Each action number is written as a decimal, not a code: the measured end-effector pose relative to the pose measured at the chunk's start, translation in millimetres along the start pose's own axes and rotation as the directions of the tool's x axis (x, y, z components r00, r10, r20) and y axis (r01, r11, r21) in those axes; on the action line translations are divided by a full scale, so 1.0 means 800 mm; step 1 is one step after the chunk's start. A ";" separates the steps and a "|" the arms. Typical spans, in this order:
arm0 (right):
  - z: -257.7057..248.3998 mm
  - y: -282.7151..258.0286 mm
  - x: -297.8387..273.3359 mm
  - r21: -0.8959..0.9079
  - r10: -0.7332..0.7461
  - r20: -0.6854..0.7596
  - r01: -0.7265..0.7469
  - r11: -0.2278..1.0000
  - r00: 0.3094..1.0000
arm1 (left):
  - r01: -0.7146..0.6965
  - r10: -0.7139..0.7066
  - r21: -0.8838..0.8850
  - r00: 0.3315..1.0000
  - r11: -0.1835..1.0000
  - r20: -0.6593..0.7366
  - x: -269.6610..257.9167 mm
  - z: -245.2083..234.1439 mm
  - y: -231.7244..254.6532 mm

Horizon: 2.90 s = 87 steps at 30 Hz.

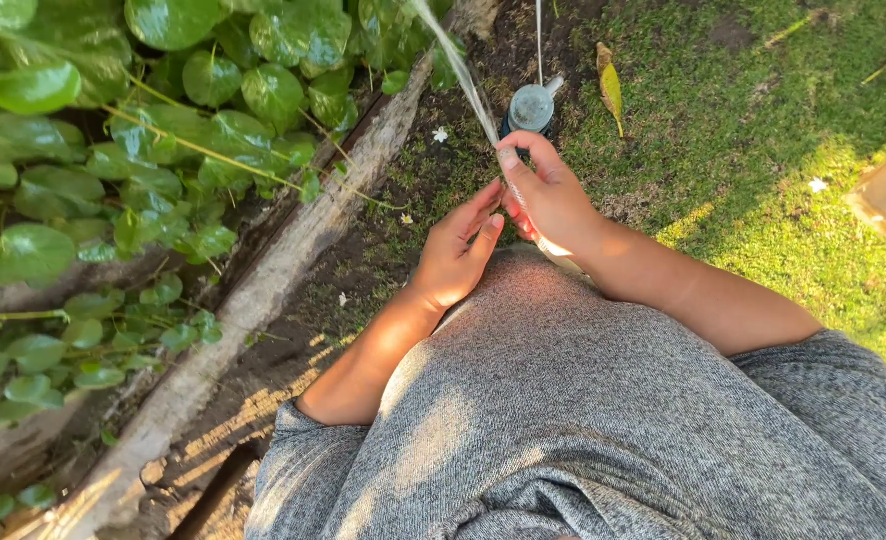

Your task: The recorder uses a water hose to rinse a plastic tube and water plants in a garden.

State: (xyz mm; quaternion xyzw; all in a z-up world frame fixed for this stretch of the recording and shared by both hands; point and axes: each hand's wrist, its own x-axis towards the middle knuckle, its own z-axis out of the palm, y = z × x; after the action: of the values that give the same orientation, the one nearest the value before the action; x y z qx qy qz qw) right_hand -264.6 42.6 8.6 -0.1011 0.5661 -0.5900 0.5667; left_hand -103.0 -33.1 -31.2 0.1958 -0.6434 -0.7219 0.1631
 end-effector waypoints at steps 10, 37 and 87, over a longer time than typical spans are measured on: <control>0.023 0.010 0.011 0.005 -0.089 -0.132 0.090 0.996 0.987 | -0.014 0.010 0.029 0.989 0.999 0.150 0.025 -0.035 0.007; 0.084 -0.023 0.036 0.059 -0.233 -0.158 0.245 0.968 0.959 | -0.085 0.052 0.174 0.981 0.981 0.188 0.052 -0.098 0.038; 0.067 0.006 0.028 0.016 -0.438 -0.261 0.457 0.889 0.860 | -0.116 0.082 0.128 0.966 0.985 0.244 0.048 -0.087 0.020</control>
State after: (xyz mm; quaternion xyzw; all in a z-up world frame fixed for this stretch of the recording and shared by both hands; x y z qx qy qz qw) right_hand -228.8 -3.3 11.3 -0.1326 0.5708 -0.7348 0.3415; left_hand -102.4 -114.2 -25.1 0.0867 -0.7166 -0.6838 0.1067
